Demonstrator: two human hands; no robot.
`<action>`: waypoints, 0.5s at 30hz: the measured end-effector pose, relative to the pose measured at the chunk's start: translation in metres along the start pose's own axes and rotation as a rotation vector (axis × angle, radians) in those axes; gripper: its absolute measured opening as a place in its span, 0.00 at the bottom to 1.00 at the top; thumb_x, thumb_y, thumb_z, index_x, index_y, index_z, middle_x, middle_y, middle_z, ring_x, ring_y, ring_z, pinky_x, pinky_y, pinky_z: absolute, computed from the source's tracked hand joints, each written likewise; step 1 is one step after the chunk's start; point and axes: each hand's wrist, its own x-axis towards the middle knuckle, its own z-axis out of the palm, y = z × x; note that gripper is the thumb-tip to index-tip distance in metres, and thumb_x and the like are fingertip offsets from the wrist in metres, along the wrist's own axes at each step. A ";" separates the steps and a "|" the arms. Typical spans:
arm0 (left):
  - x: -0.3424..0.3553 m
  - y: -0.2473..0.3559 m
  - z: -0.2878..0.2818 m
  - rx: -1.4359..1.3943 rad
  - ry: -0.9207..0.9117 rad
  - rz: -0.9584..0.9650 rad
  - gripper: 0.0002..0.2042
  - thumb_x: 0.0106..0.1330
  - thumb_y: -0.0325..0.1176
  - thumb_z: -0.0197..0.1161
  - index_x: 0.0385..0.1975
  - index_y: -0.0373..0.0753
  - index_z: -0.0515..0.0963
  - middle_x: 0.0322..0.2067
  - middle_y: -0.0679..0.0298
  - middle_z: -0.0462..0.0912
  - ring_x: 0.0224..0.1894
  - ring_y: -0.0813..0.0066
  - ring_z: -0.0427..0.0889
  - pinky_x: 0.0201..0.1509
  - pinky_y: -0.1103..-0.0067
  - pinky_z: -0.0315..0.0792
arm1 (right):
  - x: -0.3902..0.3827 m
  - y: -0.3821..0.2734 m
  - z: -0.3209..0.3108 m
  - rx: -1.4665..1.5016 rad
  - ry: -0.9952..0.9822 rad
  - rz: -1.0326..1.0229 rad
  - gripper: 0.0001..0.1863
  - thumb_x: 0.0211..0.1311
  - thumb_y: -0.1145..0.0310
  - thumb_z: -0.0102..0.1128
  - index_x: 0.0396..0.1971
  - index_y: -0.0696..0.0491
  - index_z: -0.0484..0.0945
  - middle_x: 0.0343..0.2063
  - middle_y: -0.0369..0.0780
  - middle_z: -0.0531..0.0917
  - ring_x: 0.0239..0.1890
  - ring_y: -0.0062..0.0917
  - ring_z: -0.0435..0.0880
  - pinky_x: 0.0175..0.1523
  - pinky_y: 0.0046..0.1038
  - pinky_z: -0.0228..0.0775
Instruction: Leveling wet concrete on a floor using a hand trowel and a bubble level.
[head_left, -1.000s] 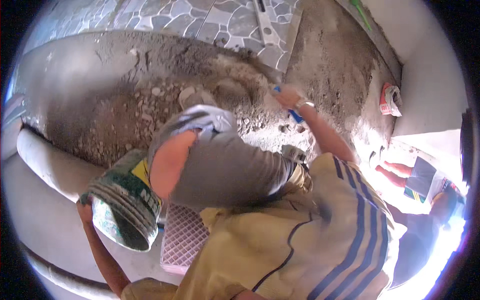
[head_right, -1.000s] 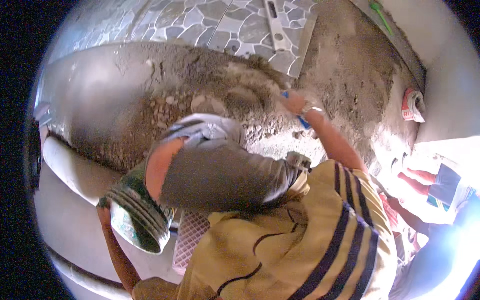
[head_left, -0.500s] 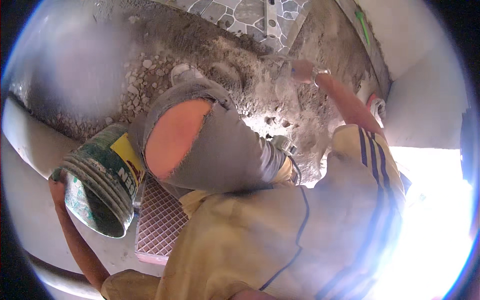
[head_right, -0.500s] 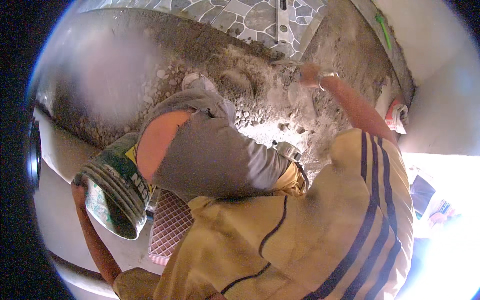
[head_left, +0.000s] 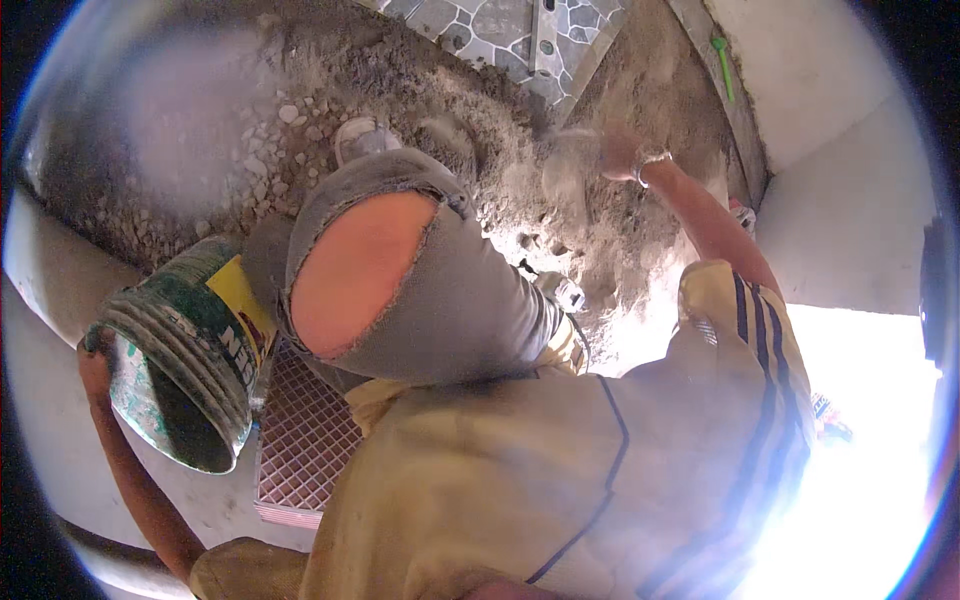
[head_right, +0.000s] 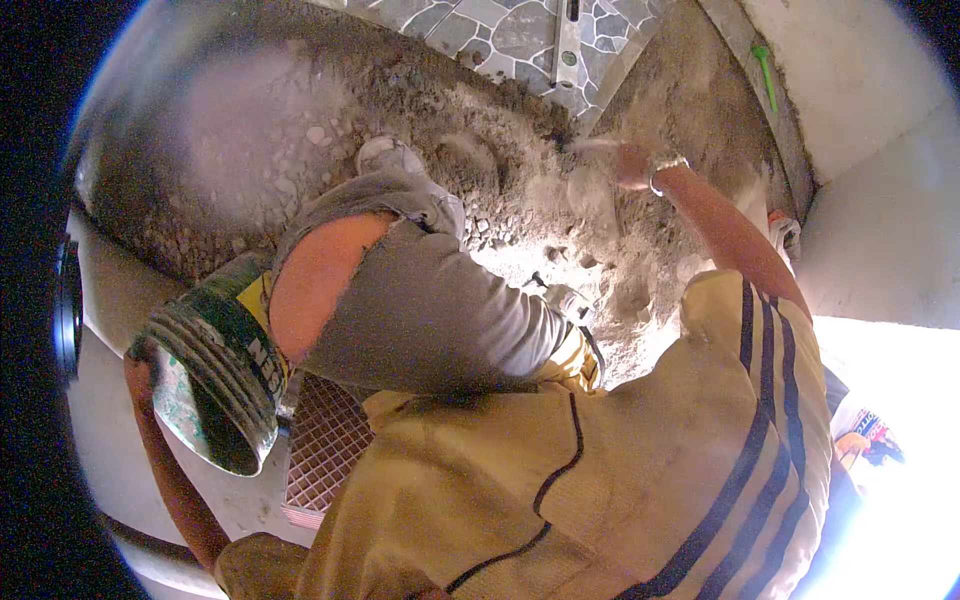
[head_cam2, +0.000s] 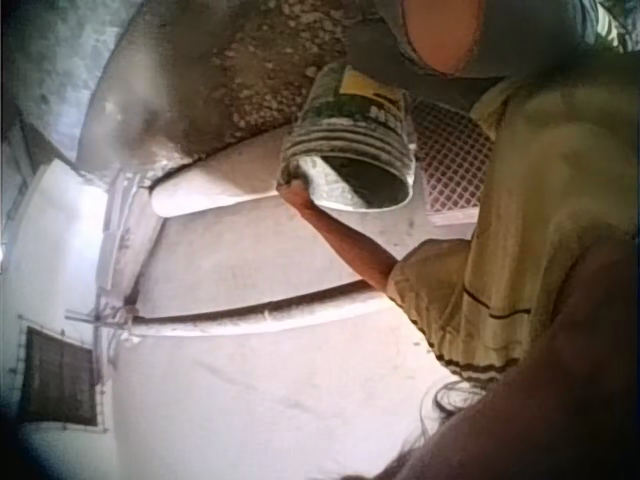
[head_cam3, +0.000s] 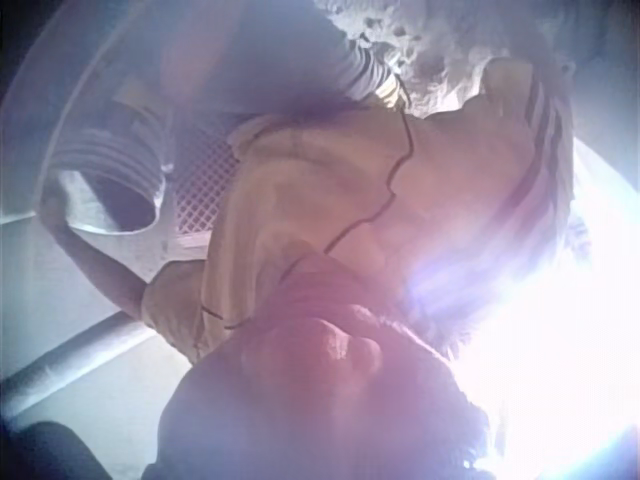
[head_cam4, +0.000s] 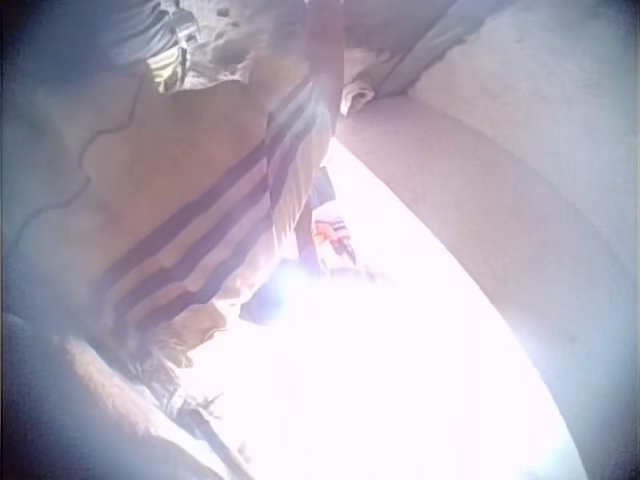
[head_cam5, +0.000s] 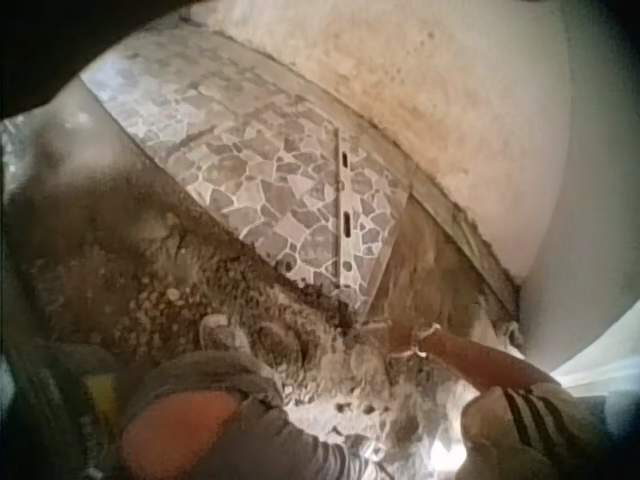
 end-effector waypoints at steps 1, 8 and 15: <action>0.000 0.003 0.000 -0.003 0.001 0.002 0.19 0.60 0.41 0.62 0.39 0.29 0.76 0.34 0.57 0.80 0.37 0.70 0.75 0.44 0.74 0.69 | -0.003 0.000 0.004 -0.162 0.032 -0.093 0.15 0.48 0.66 0.50 0.33 0.58 0.80 0.34 0.53 0.81 0.38 0.44 0.82 0.42 0.40 0.74; -0.007 0.029 0.000 -0.021 -0.099 0.080 0.20 0.60 0.43 0.63 0.39 0.28 0.75 0.32 0.59 0.79 0.35 0.73 0.75 0.41 0.75 0.69 | -0.004 -0.003 -0.032 0.027 -0.107 0.033 0.17 0.51 0.66 0.52 0.37 0.60 0.80 0.34 0.49 0.83 0.37 0.38 0.84 0.41 0.38 0.75; 0.003 -0.001 0.006 0.031 0.050 0.053 0.25 0.60 0.45 0.63 0.45 0.28 0.69 0.38 0.55 0.78 0.40 0.67 0.76 0.46 0.74 0.69 | 0.001 -0.007 -0.030 -0.113 -0.186 0.001 0.15 0.47 0.66 0.55 0.34 0.58 0.81 0.34 0.49 0.83 0.39 0.39 0.83 0.42 0.37 0.75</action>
